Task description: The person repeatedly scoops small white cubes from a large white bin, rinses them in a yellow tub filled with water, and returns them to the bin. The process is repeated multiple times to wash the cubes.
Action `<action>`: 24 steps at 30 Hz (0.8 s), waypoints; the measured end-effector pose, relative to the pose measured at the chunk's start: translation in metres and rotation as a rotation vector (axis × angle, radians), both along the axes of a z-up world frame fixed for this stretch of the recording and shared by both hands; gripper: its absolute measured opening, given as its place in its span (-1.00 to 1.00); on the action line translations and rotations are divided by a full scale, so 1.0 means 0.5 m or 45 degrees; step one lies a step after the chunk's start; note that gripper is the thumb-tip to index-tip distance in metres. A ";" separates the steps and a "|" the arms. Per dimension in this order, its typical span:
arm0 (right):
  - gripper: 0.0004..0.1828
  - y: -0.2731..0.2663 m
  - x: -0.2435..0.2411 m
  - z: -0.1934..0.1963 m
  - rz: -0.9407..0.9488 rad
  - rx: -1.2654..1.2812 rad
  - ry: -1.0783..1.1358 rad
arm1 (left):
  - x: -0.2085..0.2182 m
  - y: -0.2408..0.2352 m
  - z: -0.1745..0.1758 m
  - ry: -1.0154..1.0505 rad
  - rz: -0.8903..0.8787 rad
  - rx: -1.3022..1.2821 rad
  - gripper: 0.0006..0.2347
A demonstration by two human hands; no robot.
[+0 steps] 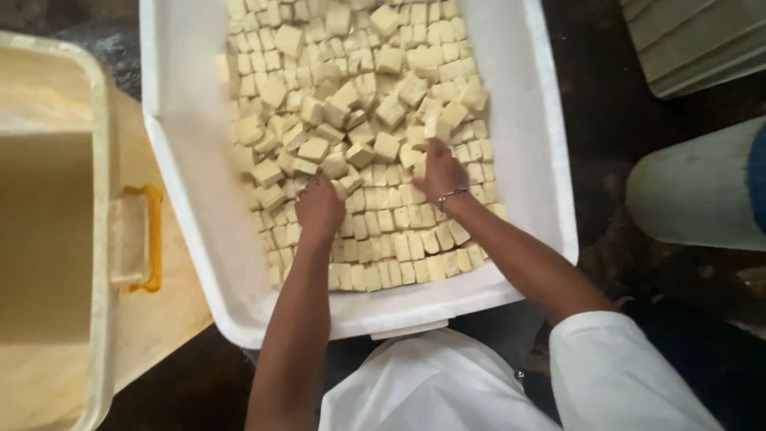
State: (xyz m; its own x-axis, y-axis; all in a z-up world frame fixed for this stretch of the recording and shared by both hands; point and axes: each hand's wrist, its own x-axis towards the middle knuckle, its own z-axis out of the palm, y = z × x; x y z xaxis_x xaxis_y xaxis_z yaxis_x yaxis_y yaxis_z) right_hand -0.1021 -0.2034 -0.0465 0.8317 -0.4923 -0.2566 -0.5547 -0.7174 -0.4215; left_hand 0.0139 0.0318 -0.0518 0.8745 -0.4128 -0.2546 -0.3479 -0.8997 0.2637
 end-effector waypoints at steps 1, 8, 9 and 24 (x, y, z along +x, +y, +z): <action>-0.15 0.006 -0.002 -0.007 0.045 -0.020 -0.053 | -0.002 0.005 0.007 -0.001 0.020 -0.002 -0.56; -0.36 -0.052 0.012 -0.011 -0.105 0.128 -0.085 | 0.022 0.015 0.032 0.163 0.162 -0.013 -0.45; -0.38 -0.059 0.015 -0.006 -0.165 0.199 -0.002 | 0.028 0.021 0.027 0.154 0.120 -0.052 -0.48; -0.45 0.086 0.038 0.180 0.223 0.517 -0.655 | 0.066 0.011 0.072 1.253 0.372 -1.208 -0.66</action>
State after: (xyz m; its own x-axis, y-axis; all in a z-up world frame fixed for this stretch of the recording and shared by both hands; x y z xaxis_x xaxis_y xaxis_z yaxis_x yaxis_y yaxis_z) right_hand -0.0829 -0.1602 0.0433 0.9560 -0.2877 0.0568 -0.1019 -0.5076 -0.8555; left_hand 0.0469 0.0375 -0.0159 0.5856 -0.6077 -0.5365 0.5006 -0.2495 0.8290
